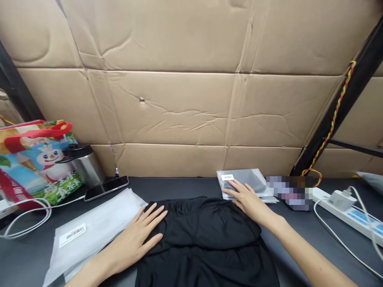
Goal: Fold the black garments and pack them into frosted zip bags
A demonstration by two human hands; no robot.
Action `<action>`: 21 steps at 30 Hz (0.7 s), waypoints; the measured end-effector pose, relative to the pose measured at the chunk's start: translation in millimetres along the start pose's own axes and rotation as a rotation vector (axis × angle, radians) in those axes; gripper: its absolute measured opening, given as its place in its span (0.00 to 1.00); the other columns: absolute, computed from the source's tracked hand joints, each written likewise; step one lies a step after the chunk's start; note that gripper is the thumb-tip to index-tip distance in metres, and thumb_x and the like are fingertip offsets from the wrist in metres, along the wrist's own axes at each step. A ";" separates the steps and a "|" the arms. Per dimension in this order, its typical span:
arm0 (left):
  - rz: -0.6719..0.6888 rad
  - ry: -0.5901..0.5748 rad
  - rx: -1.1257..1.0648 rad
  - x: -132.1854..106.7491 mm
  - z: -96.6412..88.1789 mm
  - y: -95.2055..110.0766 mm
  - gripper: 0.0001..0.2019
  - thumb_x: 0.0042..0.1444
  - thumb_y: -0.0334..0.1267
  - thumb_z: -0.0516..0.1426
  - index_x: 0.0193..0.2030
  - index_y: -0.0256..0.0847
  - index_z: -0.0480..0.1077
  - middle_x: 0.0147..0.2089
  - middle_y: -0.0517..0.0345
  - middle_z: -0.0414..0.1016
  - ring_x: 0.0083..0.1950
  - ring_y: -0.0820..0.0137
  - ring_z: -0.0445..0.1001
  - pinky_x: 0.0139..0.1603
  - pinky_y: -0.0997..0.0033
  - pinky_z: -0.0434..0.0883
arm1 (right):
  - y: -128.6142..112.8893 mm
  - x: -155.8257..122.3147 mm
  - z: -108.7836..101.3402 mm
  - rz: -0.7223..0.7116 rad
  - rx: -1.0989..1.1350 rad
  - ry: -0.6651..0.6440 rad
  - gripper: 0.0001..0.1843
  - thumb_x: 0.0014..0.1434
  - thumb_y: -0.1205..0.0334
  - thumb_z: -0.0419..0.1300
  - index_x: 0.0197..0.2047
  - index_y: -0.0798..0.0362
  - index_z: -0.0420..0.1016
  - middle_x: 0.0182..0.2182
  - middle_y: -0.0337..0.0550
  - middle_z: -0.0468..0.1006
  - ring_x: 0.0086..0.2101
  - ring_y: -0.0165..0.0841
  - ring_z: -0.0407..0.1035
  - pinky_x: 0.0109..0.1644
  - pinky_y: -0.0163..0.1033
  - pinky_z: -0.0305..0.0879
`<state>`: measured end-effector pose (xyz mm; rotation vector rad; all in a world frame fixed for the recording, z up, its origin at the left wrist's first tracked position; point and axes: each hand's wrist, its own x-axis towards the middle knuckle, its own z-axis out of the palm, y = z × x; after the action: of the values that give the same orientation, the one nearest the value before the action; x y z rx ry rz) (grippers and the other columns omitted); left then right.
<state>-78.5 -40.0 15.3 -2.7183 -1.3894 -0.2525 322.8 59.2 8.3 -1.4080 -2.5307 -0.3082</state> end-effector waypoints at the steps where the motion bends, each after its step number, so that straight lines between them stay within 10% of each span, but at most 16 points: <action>1: -0.003 -0.007 -0.003 0.1 0.5 -0.3 0.29 0.67 0.46 0.48 0.70 0.53 0.38 0.70 0.60 0.45 0.69 0.57 0.46 0.66 0.48 0.49 | 1.2 -0.6 3.3 0.028 -0.013 0.005 0.29 0.59 0.72 0.49 0.61 0.40 0.61 0.65 0.46 0.55 0.64 0.42 0.46 0.61 0.58 0.50; 11: -0.016 0.050 -0.016 5.0 -7.9 -2.4 0.26 0.68 0.45 0.45 0.70 0.51 0.41 0.70 0.61 0.49 0.70 0.62 0.47 0.68 0.52 0.47 | -14.0 6.6 -21.8 0.057 0.181 0.074 0.27 0.61 0.62 0.51 0.64 0.45 0.55 0.65 0.49 0.52 0.65 0.43 0.41 0.62 0.58 0.47; 21: -0.254 0.164 -0.080 34.9 4.9 -56.2 0.14 0.61 0.44 0.49 0.43 0.42 0.72 0.49 0.51 0.77 0.62 0.52 0.63 0.62 0.41 0.53 | -43.7 15.5 -14.5 -0.046 0.359 0.185 0.10 0.61 0.64 0.52 0.37 0.51 0.75 0.53 0.47 0.72 0.62 0.42 0.52 0.64 0.57 0.46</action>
<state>-103.4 21.5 16.5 -2.5077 -1.7059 -0.5446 278.9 44.9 23.6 -1.1305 -2.3253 0.0118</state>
